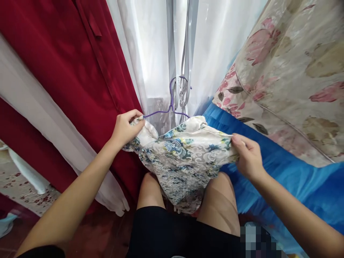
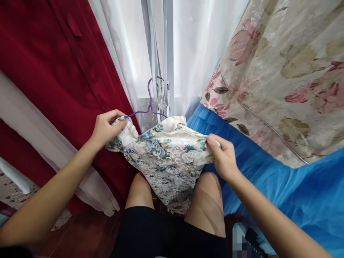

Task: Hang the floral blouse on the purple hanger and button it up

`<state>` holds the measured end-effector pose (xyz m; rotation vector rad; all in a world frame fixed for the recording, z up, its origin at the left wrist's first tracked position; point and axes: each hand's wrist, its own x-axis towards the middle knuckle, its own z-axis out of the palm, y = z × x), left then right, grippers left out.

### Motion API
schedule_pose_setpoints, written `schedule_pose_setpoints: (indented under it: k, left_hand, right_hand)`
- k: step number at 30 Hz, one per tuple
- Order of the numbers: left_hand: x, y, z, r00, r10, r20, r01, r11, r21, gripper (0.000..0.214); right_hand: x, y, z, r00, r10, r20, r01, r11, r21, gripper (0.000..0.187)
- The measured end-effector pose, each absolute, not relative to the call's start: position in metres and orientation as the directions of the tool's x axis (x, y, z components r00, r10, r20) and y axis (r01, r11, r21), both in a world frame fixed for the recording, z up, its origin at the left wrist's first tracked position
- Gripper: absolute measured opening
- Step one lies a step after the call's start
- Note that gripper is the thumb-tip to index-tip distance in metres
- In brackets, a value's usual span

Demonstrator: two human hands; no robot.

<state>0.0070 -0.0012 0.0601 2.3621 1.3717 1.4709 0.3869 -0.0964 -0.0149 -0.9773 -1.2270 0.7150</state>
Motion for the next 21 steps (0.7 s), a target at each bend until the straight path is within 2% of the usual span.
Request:
schedule_pose_setpoints:
  k: [4,8,11,17,19,21]
  left_hand:
    - [0.028,-0.008,0.066,0.15,0.662,0.735,0.657,-0.622,0.426,0.008]
    - [0.048,-0.022,0.054,0.209,0.683,0.7,0.641,-0.636,0.43,0.01]
    - [0.06,-0.031,0.049,0.224,0.726,0.65,0.607,-0.625,0.49,0.018]
    - [0.064,-0.04,0.062,0.189,0.799,0.571,0.532,-0.572,0.624,0.023]
    - [0.059,-0.043,0.063,0.181,0.802,0.569,0.562,-0.559,0.61,0.019]
    - [0.051,-0.04,0.06,0.147,0.775,0.615,0.639,-0.549,0.539,0.016]
  right_hand:
    - [0.385,-0.097,0.024,0.292,0.843,0.451,-0.08,0.491,-0.867,0.047]
    - [0.401,-0.095,0.033,0.345,0.86,0.375,-0.14,0.443,-0.886,0.035]
    - [0.414,-0.085,0.036,0.382,0.879,0.285,-0.201,0.38,-0.903,0.023]
    - [0.41,-0.05,0.075,0.369,0.882,0.294,-0.262,0.402,-0.877,0.022]
    - [0.396,-0.053,0.084,0.373,0.882,0.289,-0.303,0.41,-0.86,0.021]
    - [0.379,-0.072,0.087,0.346,0.887,0.307,-0.343,0.424,-0.838,0.023]
